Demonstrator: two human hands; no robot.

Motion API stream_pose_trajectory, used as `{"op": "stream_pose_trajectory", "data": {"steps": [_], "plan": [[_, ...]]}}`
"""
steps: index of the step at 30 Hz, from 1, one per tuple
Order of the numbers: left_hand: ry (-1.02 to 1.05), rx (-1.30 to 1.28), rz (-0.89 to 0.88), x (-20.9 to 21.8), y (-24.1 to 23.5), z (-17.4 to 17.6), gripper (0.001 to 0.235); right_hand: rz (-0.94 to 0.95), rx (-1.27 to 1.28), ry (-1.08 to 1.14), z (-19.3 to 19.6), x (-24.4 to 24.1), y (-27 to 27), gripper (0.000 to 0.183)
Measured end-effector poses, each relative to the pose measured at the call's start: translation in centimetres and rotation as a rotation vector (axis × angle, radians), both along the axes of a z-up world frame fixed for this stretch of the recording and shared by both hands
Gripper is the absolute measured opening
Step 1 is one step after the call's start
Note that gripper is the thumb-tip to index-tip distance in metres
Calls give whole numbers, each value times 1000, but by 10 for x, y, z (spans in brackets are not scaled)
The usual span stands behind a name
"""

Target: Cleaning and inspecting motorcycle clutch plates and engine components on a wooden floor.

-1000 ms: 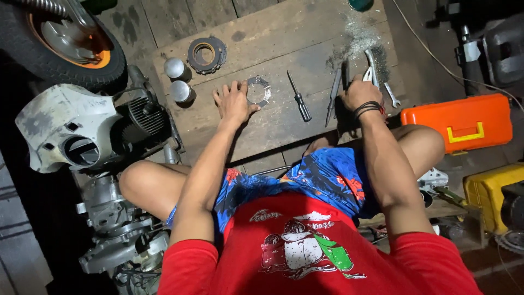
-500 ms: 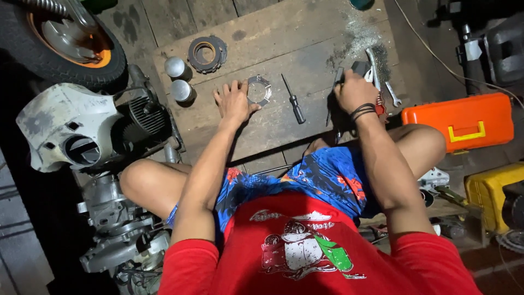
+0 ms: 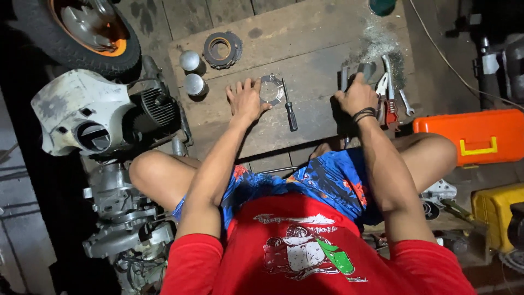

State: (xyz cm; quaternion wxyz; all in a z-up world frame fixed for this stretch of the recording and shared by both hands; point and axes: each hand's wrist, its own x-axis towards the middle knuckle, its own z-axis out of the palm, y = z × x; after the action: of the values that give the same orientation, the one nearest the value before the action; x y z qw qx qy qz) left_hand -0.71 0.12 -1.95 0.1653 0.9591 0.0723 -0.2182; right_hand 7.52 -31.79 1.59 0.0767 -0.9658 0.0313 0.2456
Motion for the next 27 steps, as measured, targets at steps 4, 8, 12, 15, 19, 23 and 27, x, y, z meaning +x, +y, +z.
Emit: {"op": "stream_pose_trajectory", "data": {"steps": [4,8,12,15,19,23,27], "plan": [[-10,0,2,0,1,-6,90,107,110,-182,2,-4,20,37],[2,-29,21,1,0,11,88,329,296,-160,33,-34,71,31],[42,-23,16,1,0,12,86,656,392,77,23,-68,102,52],[45,2,-3,0,0,14,85,743,482,200,17,-75,111,54],[33,-24,-11,-1,0,12,85,775,444,151,-18,-74,107,49],[50,-32,15,2,0,21,83,710,300,175,-17,-67,98,48],[50,-25,9,3,0,20,83,540,28,242,3,-40,67,51]]}}
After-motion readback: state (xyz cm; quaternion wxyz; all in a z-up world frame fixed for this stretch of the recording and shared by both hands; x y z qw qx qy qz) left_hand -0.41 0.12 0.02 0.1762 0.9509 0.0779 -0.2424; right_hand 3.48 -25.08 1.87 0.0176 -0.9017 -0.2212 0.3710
